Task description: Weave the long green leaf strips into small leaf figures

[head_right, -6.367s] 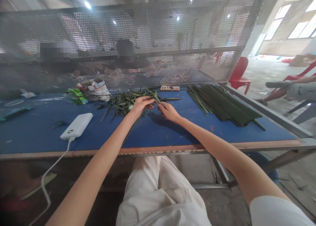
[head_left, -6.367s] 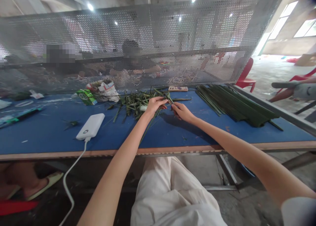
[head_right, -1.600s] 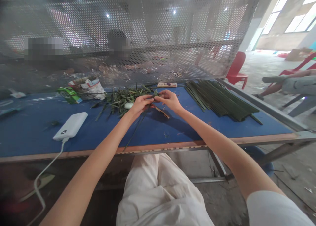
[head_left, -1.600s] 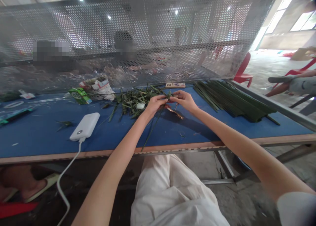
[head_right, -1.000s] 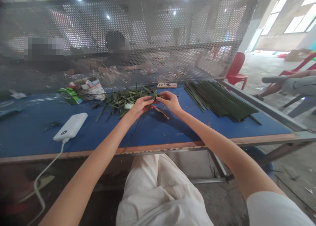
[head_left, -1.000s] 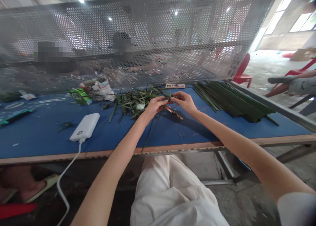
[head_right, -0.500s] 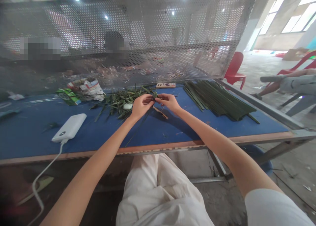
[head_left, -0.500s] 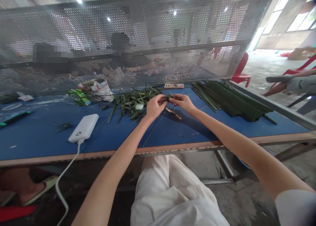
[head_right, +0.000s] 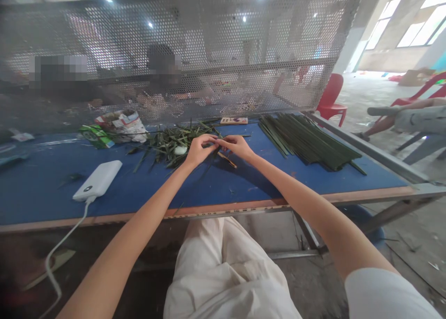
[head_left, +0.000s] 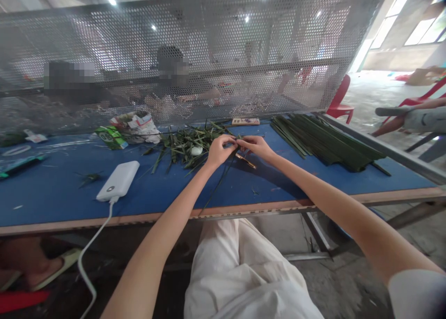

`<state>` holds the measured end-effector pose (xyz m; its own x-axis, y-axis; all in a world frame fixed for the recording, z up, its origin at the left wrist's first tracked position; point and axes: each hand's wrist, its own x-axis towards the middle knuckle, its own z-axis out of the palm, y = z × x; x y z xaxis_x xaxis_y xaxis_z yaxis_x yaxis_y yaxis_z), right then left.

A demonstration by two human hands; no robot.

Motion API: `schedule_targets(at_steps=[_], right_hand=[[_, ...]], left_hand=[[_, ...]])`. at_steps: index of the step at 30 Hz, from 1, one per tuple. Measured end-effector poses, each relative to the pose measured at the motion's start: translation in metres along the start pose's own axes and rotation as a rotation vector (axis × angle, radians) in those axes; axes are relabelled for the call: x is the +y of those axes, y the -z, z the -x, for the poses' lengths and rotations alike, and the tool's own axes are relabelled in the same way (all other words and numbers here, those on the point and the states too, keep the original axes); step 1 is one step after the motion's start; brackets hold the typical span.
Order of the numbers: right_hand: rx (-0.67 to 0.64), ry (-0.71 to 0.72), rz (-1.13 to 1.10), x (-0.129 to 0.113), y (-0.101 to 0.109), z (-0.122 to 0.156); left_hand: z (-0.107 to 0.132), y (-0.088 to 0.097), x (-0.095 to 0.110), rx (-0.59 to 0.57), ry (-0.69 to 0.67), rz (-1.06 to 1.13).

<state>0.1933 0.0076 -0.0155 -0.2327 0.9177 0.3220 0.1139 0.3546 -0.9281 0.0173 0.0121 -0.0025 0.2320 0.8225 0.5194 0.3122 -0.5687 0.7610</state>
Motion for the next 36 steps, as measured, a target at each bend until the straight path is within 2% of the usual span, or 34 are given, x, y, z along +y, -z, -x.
schedule_targets(at_steps=[5, 11, 14, 18, 27, 29, 31, 34, 36], right_hand=[[-0.031, 0.069, 0.05, 0.001, 0.002, -0.003], [-0.052, 0.14, 0.154, 0.005, 0.004, -0.008], [-0.046, 0.154, 0.206, 0.008, 0.005, -0.009], [-0.037, 0.128, 0.225, 0.008, 0.005, -0.01], [0.008, 0.02, 0.065, -0.002, 0.002, -0.002], [0.005, 0.011, 0.055, -0.003, 0.001, -0.001], [0.0, 0.011, 0.061, -0.002, 0.0, -0.001], [-0.01, 0.009, 0.067, 0.001, -0.001, -0.002], [-0.018, -0.01, 0.053, 0.002, -0.002, -0.002]], left_hand=[[-0.002, -0.004, 0.002, 0.019, 0.139, 0.083], [-0.004, -0.002, 0.003, 0.049, 0.15, 0.063], [-0.005, -0.004, -0.002, 0.048, 0.203, 0.076], [-0.006, -0.006, -0.009, 0.065, 0.274, 0.135], [-0.004, -0.001, -0.003, 0.004, 0.269, 0.232], [-0.004, -0.001, -0.004, 0.003, 0.221, 0.156], [-0.002, -0.001, -0.006, -0.009, 0.11, -0.013], [0.0, -0.003, -0.009, -0.079, -0.086, -0.225], [0.0, -0.003, -0.011, -0.128, -0.167, -0.268]])
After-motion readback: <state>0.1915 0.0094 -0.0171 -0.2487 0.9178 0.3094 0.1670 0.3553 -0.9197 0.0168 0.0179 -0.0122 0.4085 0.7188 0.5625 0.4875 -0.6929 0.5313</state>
